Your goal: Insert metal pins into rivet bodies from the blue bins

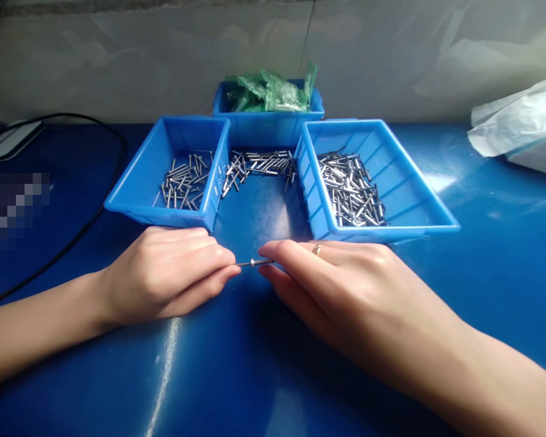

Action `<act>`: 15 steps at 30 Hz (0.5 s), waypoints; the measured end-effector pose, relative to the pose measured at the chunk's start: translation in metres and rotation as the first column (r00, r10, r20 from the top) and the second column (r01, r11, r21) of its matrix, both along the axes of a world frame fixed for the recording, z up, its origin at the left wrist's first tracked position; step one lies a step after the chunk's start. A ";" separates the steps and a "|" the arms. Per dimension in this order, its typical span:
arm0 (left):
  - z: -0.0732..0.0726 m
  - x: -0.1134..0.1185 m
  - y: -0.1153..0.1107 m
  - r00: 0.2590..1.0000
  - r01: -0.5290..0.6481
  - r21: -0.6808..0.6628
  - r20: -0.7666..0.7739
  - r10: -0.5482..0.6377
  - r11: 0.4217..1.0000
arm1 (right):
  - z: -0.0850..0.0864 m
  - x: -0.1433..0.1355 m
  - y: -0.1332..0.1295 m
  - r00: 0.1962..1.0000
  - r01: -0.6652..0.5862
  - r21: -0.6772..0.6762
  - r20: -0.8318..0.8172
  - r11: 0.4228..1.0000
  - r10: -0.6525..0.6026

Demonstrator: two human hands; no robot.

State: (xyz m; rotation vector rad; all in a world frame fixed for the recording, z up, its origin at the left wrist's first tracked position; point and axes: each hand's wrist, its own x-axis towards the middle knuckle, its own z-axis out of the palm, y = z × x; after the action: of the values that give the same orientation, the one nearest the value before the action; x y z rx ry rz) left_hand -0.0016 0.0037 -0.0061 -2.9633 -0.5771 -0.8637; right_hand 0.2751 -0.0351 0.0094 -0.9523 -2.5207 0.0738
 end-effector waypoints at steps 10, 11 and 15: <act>0.001 0.001 0.000 1.000 -0.022 0.032 -0.020 0.023 0.999 | 0.007 -0.004 0.001 1.000 -0.014 -0.010 -0.008 1.000 0.014; 0.001 0.001 0.000 1.000 -0.024 0.031 -0.019 0.024 0.999 | 0.008 -0.004 0.002 1.000 -0.021 -0.008 -0.008 1.000 0.021; 0.004 -0.001 -0.001 1.000 -0.022 0.026 -0.017 0.022 0.999 | 0.009 -0.003 0.003 0.999 -0.039 -0.033 -0.008 0.999 0.039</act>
State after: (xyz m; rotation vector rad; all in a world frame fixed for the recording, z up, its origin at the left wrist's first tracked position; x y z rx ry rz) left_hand -0.0022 0.0027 -0.0024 -2.9326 -0.5920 -0.8367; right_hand 0.2718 -0.0316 0.0183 -0.9141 -2.5390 0.1309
